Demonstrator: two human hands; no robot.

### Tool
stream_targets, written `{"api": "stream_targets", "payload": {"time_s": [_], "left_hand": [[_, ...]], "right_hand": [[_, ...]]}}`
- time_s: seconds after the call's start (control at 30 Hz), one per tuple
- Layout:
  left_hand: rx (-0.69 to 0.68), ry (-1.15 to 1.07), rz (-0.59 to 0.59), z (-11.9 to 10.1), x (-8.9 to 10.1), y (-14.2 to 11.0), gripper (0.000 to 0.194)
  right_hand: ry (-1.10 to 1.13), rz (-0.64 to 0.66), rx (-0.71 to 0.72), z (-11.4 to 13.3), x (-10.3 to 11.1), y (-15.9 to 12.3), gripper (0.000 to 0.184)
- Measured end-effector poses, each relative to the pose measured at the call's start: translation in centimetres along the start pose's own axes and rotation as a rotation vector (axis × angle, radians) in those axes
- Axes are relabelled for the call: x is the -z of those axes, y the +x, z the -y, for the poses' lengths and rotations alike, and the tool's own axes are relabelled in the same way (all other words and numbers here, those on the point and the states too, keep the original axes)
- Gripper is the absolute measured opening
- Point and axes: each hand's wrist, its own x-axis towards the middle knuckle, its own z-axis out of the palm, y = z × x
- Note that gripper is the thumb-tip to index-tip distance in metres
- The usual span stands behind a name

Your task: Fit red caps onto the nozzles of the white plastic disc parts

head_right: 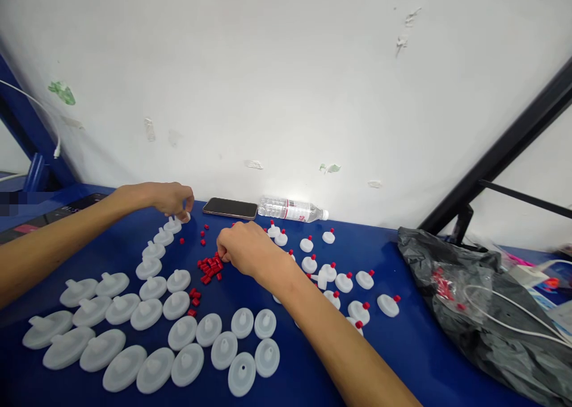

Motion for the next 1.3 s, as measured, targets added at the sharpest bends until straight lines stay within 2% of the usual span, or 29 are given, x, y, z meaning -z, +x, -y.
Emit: {"api": "stream_targets", "payload": {"time_s": [0.13,0.27,0.43,0.63,0.87,1.13,1.3], "left_hand": [[-0.026,0.010,-0.128,0.7,0.3,0.4,0.032],[-0.139,-0.032,-0.289,0.6,1.4,0.2,0.035],[-0.304,-0.110,-0.453,-1.7,2.4,-2.0,0.042],[-0.461,-0.174,-0.582,-4.9,2.2,-4.0,0.056],[-0.552,-0.194,-0.651,-6.0,1.8,-3.9,0.054],[-0.584,-0.218,-0.677,-5.8,1.8,-4.0,0.053],[-0.623,-0.204,-0.705,-6.1,2.0,-4.2,0.047]], "right_hand": [[0.066,-0.070,-0.008,-0.5,0.5,-0.2,0.024],[0.151,-0.176,-0.019,-0.9,1.7,-0.5,0.022],[0.240,-0.328,-0.037,-1.3,3.2,-0.8,0.019],[0.349,-0.489,-0.047,-2.1,4.0,-0.9,0.019],[0.441,-0.563,-0.103,-2.3,4.3,-1.0,0.019],[0.489,-0.625,-0.120,-2.3,3.9,-0.8,0.019],[0.620,-0.608,-0.132,-2.5,4.0,-0.8,0.016]]}}
